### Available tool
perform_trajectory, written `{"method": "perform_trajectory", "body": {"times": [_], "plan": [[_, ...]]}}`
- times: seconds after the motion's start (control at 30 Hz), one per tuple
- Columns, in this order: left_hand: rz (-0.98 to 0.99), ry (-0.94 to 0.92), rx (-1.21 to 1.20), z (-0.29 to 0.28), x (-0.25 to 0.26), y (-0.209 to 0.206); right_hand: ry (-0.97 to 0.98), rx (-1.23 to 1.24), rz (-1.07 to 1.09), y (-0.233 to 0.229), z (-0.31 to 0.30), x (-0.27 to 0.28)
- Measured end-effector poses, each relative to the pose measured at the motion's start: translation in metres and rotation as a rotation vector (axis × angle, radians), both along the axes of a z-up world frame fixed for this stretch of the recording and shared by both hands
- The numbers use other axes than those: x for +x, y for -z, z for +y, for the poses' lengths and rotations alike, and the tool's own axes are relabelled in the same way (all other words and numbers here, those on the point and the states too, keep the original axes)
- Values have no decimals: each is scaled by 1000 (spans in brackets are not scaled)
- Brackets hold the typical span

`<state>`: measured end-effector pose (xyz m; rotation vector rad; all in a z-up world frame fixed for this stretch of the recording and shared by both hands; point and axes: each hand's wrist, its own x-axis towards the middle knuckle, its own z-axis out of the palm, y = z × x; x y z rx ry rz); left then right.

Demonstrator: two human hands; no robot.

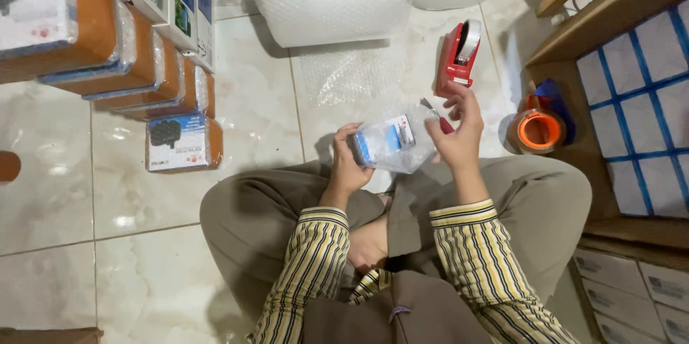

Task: The person sits on the floor and wraps small rectangular boxes with bubble wrap. They use a tape dispenser to secure the bubble wrap around each box and then place the wrapped boxes in a stack.

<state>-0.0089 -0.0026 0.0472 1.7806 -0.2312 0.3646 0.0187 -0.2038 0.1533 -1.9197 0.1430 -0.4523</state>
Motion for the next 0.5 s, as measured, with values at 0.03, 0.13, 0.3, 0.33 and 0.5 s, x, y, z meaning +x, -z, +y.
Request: {"method": "perform_trajectory", "body": {"times": [0.03,0.13,0.3,0.33,0.5], "plan": [[-35,19,26,-1,0,1,-105,-165,82,-11,1,0],[-77,47,66,-4,-3,-9,-202,-395,140,18,-5,13],[7,-15,-58,-2,3,23,-151,36,-32,7,5,11],[12,-61,-115,-3,5,30,-75,218,-100,16,2,15],[67,-161,-105,-1,14,26,-216,533,257,132,6,22]]}}
